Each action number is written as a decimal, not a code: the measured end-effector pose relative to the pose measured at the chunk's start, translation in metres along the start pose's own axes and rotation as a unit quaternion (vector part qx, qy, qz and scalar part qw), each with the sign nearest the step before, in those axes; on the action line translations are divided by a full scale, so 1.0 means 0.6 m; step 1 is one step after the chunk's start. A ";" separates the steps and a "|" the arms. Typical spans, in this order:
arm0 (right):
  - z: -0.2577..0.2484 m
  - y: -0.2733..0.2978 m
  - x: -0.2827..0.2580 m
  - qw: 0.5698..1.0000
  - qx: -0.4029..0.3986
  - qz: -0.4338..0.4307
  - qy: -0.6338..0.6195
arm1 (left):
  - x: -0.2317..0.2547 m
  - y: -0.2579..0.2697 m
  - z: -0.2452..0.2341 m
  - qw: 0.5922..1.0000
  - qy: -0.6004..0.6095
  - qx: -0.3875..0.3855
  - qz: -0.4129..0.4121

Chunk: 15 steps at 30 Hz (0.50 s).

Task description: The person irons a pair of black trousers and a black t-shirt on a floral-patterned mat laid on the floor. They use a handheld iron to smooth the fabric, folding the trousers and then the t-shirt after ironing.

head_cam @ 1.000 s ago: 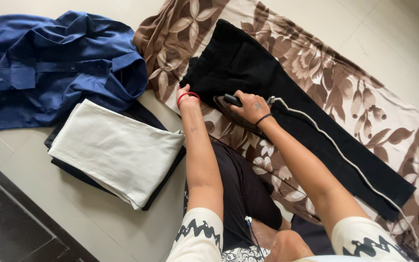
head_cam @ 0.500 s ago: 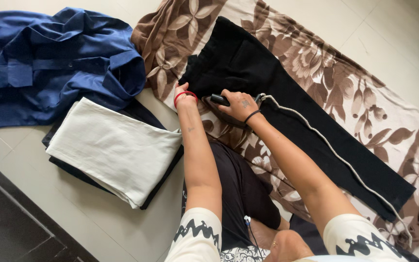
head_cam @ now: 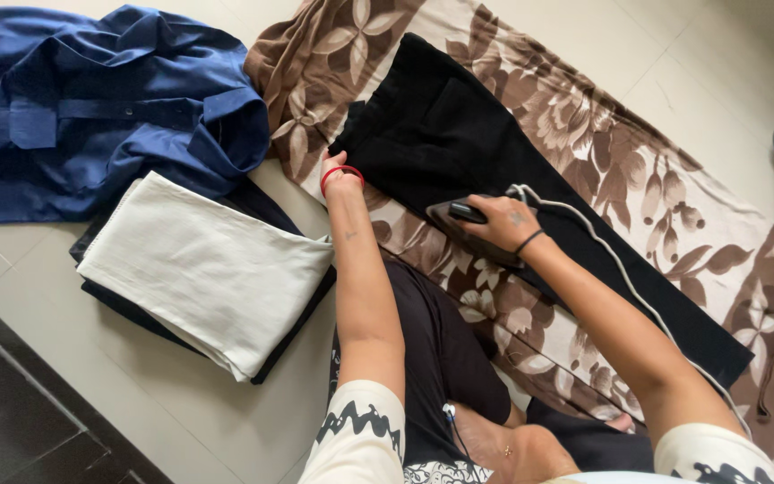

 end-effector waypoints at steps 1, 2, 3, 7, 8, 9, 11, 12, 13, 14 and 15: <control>-0.011 0.005 0.006 1.000 0.012 0.009 -0.002 | -0.002 -0.001 0.007 1.000 0.002 -0.026 -0.006; -0.019 0.008 0.010 1.000 0.022 0.017 -0.004 | -0.003 -0.002 0.011 0.999 0.004 -0.051 -0.010; -0.024 0.002 0.009 1.000 0.031 0.004 0.005 | -0.005 -0.003 0.008 1.000 0.013 -0.026 -0.004; -0.033 -0.060 0.001 0.995 0.080 -0.049 0.027 | -0.006 -0.004 0.003 1.000 0.019 -0.002 0.001; -0.029 -0.081 -0.007 0.993 0.097 -0.061 0.029 | -0.005 -0.004 0.002 1.000 0.014 -0.014 -0.004; -0.020 -0.105 -0.011 0.994 0.091 -0.050 0.020 | -0.004 -0.004 0.000 1.000 0.010 -0.013 -0.002; -0.005 -0.153 -0.024 0.996 0.082 -0.030 0.001 | -0.002 -0.005 -0.001 1.000 0.003 -0.013 0.004; -0.003 -0.168 -0.027 0.997 0.083 -0.006 0.004 | -0.001 -0.005 0.002 1.000 0.003 -0.023 0.005; -0.001 -0.181 -0.030 0.996 0.084 0.017 0.006 | 0.000 -0.006 0.005 0.999 0.003 -0.034 0.006; 0.001 -0.187 -0.031 0.996 0.082 0.042 0.010 | -0.004 -0.004 0.003 0.999 0.003 -0.042 0.004; 0.003 -0.191 -0.035 0.994 0.090 0.061 -0.011 | -0.004 -0.004 -0.005 1.000 -0.002 -0.016 0.007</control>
Point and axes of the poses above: each hand's wrist, its own y-axis away from the middle knuckle, its own z-axis out of the palm, x = y × z, the point moved 6 cm from there along -y, towards the middle knuckle, and after that the axes turned 4 degrees about -y, right-handed, at the moved point
